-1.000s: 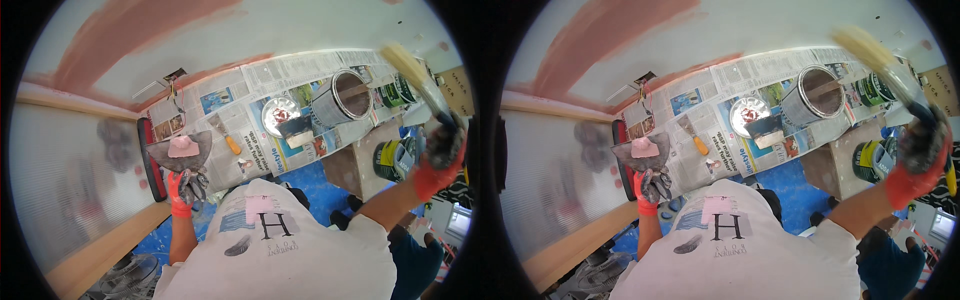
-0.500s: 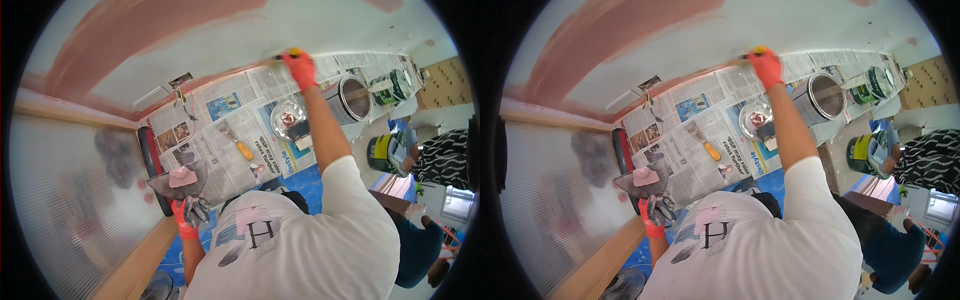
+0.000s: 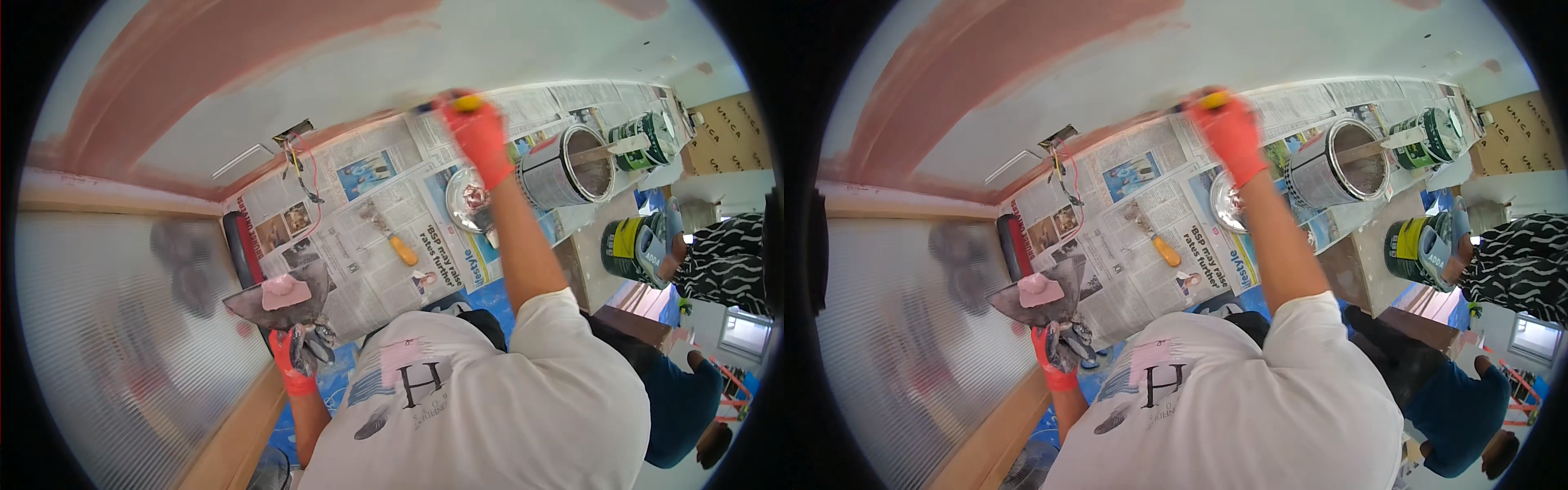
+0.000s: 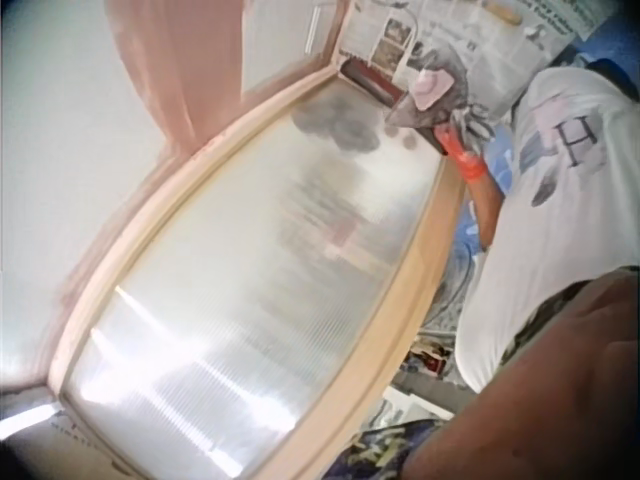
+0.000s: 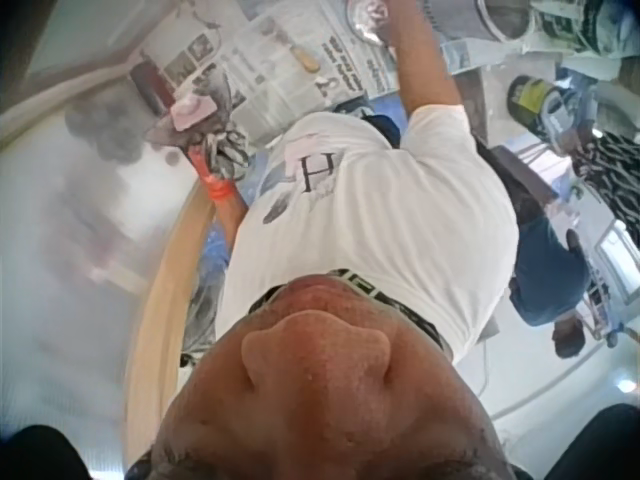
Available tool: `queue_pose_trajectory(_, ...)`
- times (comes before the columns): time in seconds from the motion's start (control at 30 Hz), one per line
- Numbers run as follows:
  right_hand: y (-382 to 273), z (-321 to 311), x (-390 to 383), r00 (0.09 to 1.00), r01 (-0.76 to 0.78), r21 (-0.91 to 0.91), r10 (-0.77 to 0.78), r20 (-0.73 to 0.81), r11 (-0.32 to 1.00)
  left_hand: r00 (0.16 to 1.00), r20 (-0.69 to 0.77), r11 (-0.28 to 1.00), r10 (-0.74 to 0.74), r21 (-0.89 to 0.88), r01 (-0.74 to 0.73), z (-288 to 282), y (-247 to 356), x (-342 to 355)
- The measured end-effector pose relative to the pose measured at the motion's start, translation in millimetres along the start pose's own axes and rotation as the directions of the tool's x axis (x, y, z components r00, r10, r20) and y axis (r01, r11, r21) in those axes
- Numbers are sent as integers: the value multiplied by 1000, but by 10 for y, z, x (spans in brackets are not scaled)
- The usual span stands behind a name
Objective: The person prepares and smooths the upper edge of a wall using a putty knife and a scraper to apply and level joint compound, then uses a brush to refine the edges near protective newspaper masking.
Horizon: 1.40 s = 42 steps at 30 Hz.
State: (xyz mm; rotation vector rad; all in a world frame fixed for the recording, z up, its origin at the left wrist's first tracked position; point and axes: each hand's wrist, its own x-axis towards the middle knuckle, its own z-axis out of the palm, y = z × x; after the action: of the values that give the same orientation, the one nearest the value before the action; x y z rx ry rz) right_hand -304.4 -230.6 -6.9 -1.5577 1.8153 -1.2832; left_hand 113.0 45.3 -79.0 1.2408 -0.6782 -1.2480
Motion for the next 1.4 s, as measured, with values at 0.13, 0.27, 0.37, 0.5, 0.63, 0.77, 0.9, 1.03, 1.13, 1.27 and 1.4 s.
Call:
queue_pose_trajectory(0.13,723,-363,478,967,-165,-431,59,-250,887,995,100,998,-12,66,6,99,73,11)
queue_pose_trajectory(0.27,82,788,-376,966,4,-158,37,254,987,992,121,996,-30,89,20,-69,-79,151)
queue_pose_trajectory(0.37,-321,443,-382,956,-68,-97,93,280,993,983,158,905,98,397,-154,-157,10,67)
queue_pose_trajectory(0.5,668,-383,351,975,-205,-50,199,-97,978,991,133,979,5,202,-32,117,154,98)
queue_pose_trajectory(0.63,475,183,-23,990,-70,-370,111,90,926,981,192,990,-23,142,-4,173,77,162)
queue_pose_trajectory(0.77,56,234,-161,971,-13,-190,58,231,982,989,147,978,26,199,-56,56,109,75)
queue_pose_trajectory(0.9,601,-543,328,978,-203,-241,186,-92,949,983,184,993,-5,115,-17,243,228,105)
queue_pose_trajectory(1.03,281,177,-380,966,-43,-309,118,230,950,984,166,997,-69,-30,75,674,426,133)
queue_pose_trajectory(1.13,-288,384,-1225,915,203,162,-246,319,966,988,145,996,53,57,-62,646,423,103)
queue_pose_trajectory(1.27,-96,217,-1986,655,555,216,-582,481,803,973,224,999,47,-23,-43,669,494,193)
queue_pose_trajectory(1.4,166,112,-2382,453,726,112,-594,665,679,950,271,970,158,139,-201,493,250,353)
